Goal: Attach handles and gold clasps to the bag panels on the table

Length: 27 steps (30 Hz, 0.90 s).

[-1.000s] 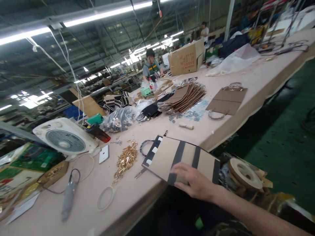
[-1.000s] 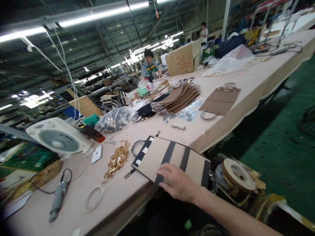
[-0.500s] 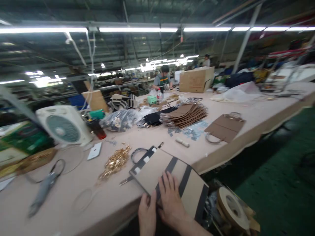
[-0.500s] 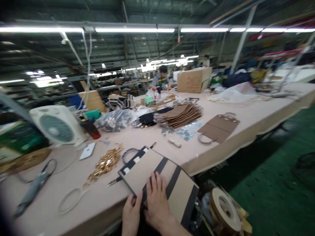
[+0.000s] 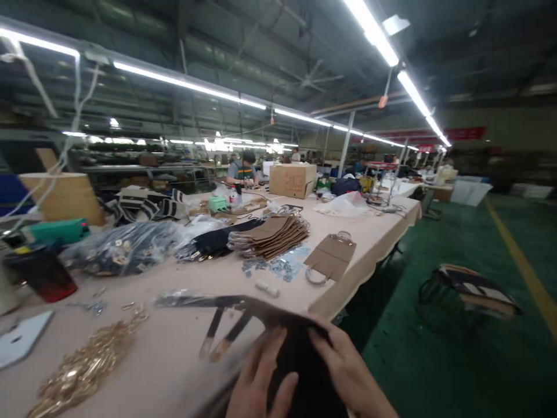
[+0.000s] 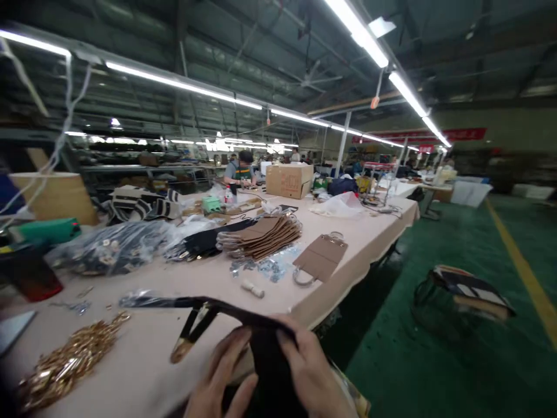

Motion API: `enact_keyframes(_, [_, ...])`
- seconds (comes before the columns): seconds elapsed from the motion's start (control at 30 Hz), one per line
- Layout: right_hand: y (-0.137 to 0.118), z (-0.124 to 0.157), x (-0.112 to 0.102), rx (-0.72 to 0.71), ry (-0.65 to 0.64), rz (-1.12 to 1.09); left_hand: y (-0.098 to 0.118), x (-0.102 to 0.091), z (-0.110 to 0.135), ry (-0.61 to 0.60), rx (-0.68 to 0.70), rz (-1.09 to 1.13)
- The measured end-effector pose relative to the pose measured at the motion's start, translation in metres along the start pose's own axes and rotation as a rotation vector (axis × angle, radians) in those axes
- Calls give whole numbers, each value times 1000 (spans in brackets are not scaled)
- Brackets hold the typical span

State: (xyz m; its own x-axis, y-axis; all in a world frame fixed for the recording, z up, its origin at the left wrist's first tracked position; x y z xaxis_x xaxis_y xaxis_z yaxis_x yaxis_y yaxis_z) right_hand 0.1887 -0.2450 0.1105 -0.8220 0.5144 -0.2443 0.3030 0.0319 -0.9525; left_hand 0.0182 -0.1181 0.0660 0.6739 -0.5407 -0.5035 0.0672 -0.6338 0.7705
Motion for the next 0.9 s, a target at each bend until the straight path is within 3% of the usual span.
enact_keyframes(0.1, [12, -11, -56, 145, 82, -243, 9, -4, -23, 108, 77, -74])
enact_keyframes(0.23, [44, -9, -86, 315, 106, -439, -3, -6, -42, 228, 47, -151])
enact_keyframes(0.37, [53, 1, -86, 378, 88, -525, -4, -8, -55, 224, -23, -43])
enact_keyframes(0.47, [60, 5, -86, 409, 150, -566, -7, -7, -59, 143, -131, 271])
enact_keyframes(0.57, [70, 9, -85, 426, 172, -585, -19, -1, -54, 74, -278, 569])
enact_keyframes(0.7, [83, 15, -81, 422, 179, -585, -27, -1, -43, 2, -385, 648])
enact_keyframes(0.83, [92, 19, -79, 425, 235, -546, -8, -8, -40, -179, -276, 712])
enact_keyframes(0.9, [98, 19, -82, 453, 221, -518, 3, -14, -38, -191, -189, 683])
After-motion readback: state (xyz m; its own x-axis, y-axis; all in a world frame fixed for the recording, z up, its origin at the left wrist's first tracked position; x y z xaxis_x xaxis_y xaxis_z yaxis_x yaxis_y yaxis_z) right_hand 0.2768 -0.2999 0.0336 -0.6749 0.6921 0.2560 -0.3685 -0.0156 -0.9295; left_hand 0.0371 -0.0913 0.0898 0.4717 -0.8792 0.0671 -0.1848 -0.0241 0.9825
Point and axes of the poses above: each hand's wrist, its own z-axis away from the middle knuckle, its own x-axis out of the palm, y = z × x, the point moved 4 cm from there along -z, towards the middle knuckle, and after that the axes turned 8 degrees about -y, right-handed, at the moved point
